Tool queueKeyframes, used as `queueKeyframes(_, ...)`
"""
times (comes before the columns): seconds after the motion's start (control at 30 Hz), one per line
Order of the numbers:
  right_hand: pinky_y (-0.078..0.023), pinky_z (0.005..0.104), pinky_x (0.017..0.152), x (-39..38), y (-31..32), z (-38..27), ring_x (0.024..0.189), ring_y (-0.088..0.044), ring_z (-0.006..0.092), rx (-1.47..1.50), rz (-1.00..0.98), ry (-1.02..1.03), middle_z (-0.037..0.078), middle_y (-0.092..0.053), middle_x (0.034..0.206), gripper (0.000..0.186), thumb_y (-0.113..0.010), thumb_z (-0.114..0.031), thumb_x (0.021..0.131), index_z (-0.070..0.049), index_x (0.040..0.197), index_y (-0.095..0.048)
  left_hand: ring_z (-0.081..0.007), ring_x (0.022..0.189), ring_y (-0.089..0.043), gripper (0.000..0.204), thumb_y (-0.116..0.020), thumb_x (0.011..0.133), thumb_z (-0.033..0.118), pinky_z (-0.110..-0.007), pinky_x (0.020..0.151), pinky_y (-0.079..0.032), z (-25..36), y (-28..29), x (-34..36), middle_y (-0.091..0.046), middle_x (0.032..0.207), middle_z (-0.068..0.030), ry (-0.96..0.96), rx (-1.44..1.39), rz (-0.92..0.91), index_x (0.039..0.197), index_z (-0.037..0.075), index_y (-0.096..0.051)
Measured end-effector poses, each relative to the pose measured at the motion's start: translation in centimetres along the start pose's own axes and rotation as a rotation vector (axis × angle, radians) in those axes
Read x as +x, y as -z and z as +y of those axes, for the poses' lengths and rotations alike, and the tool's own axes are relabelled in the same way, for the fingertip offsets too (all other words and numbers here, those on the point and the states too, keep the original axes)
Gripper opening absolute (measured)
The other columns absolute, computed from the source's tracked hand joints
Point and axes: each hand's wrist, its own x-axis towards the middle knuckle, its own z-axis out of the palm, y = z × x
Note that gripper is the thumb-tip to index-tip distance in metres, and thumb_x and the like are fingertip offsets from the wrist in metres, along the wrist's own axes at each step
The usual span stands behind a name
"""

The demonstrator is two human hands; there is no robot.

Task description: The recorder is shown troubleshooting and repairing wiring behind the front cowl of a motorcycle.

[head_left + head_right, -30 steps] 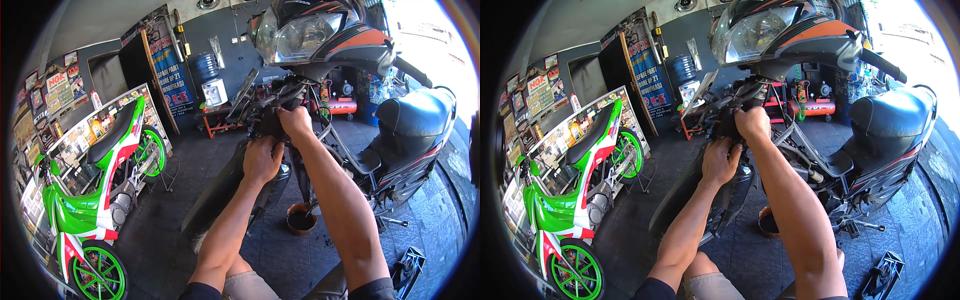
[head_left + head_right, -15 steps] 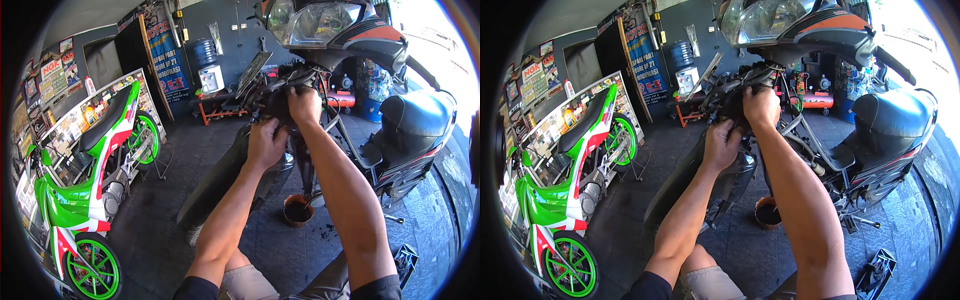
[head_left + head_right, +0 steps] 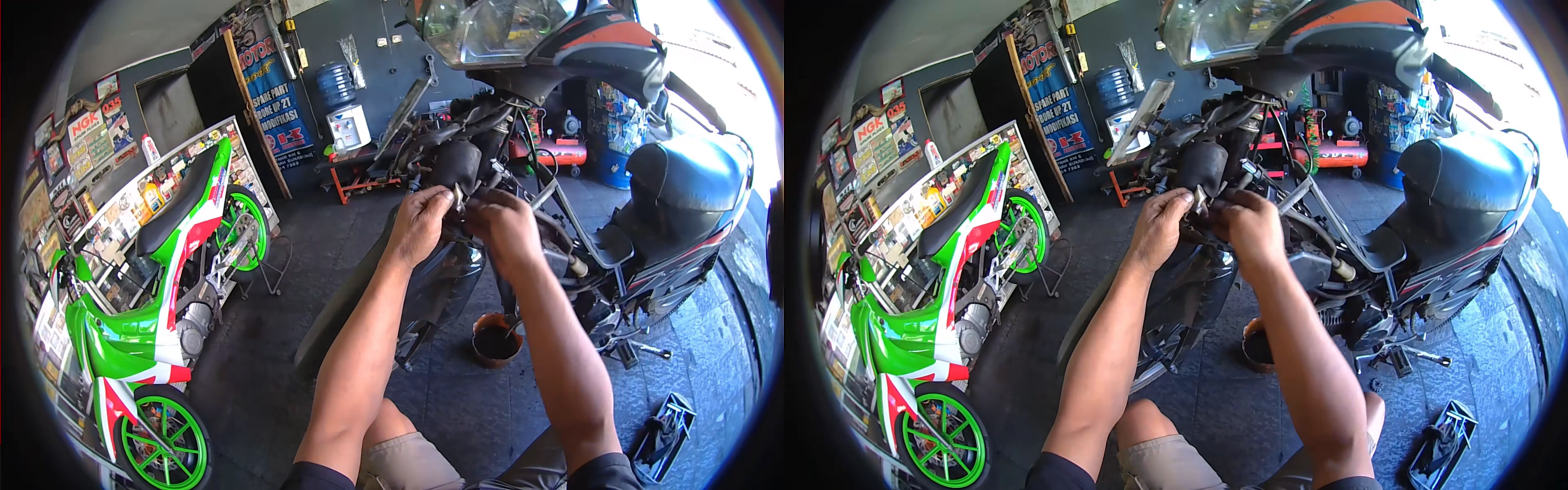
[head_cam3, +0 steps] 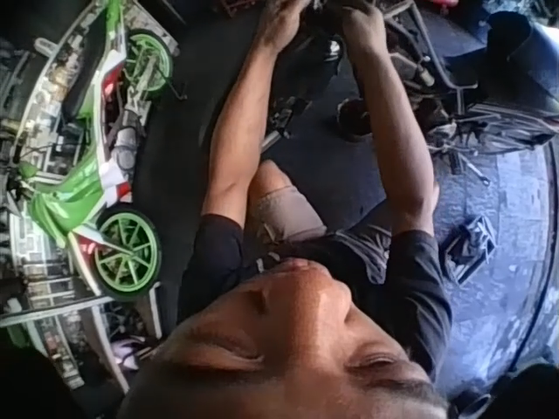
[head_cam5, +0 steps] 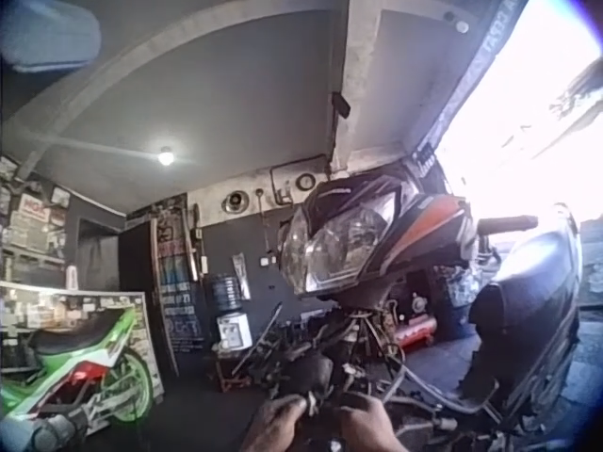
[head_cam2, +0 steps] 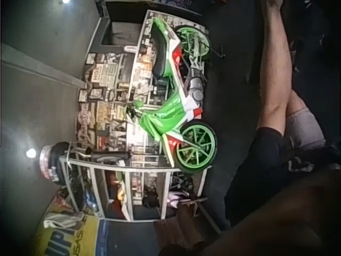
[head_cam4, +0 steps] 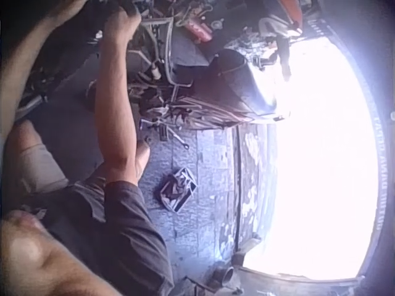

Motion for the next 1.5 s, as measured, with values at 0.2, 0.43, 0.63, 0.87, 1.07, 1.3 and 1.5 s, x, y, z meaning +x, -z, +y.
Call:
queueKeyframes(0.2,-0.057,0.0287,0.075,-1.0,-1.0,3.4,0.079,-0.069,0.0147,0.018,0.067,0.075,0.010,-0.073,0.099,0.025,-0.061,-0.007,0.102,0.009,0.121,-0.066,-0.0063,0.079,-0.054,0.029,-0.055,0.105,0.021,-0.026,0.074,-0.043,0.4,-0.4,0.2,-0.065,0.084,0.0026,-0.007,-0.029,0.023,0.093,0.001,-0.072)
queueKeyframes(0.43,-0.046,0.0256,0.055,0.6,-1.1,2.9,0.064,-0.059,0.0071,-0.107,0.054,0.108,0.002,-0.071,0.089,0.029,-0.067,-0.022,0.102,0.000,0.121,-0.071,-0.0061,0.075,-0.059,0.013,-0.068,0.097,0.009,-0.023,0.072,-0.045,0.6,-0.9,0.8,-0.072,0.085,-0.0011,0.085,-0.223,0.164,0.097,-0.001,-0.076)
queueKeyframes(0.63,-0.046,0.0246,0.052,1.0,-0.9,4.2,0.060,-0.057,0.0062,0.032,0.153,0.160,-0.002,-0.065,0.080,0.020,-0.064,-0.022,0.105,-0.003,0.107,-0.070,-0.0137,0.077,-0.056,0.016,-0.065,0.098,0.013,-0.030,0.079,-0.045,0.8,0.0,1.3,-0.067,0.090,-0.0060,0.134,-0.476,0.206,0.097,-0.002,-0.071)
queueKeyframes(0.87,-0.046,0.0298,0.059,1.8,-1.3,6.6,0.065,-0.053,0.0071,0.030,0.281,0.351,0.003,-0.066,0.077,0.022,-0.062,-0.017,0.104,0.004,0.100,-0.067,-0.0150,0.073,-0.052,0.015,-0.064,0.099,0.015,-0.032,0.081,-0.046,-0.7,-0.3,2.0,-0.062,0.084,-0.0046,0.098,-0.741,0.271,0.093,0.001,-0.065)
queueKeyframes(1.07,-0.052,0.0337,0.072,2.0,-1.4,7.2,0.075,-0.062,0.0130,-0.048,0.312,0.474,0.009,-0.070,0.080,0.021,-0.063,-0.017,0.103,0.004,0.103,-0.067,-0.0153,0.068,-0.053,0.014,-0.065,0.097,0.014,-0.033,0.078,-0.046,0.1,-0.3,2.2,-0.066,0.083,-0.0059,0.143,-0.708,0.261,0.090,0.002,-0.068)
queueKeyframes(1.3,-0.053,0.0357,0.073,1.7,-1.7,6.9,0.075,-0.068,0.0192,-0.182,0.399,0.540,0.016,-0.072,0.082,0.020,-0.063,-0.017,0.104,0.003,0.105,-0.067,-0.0086,0.068,-0.057,0.021,-0.068,0.097,0.020,-0.024,0.065,-0.044,4.7,-0.3,1.8,-0.071,0.084,-0.0032,0.185,0.038,0.270,0.095,0.000,-0.075)
queueKeyframes(1.5,-0.054,0.0351,0.077,1.9,-1.6,7.4,0.080,-0.070,0.0193,-0.215,0.398,0.579,0.017,-0.074,0.088,0.019,-0.062,-0.015,0.104,0.004,0.107,-0.066,-0.0103,0.066,-0.057,0.022,-0.069,0.090,0.020,-0.028,0.067,-0.040,7.0,-0.3,3.5,-0.069,0.074,-0.0031,0.220,0.318,0.182,0.081,0.002,-0.077)
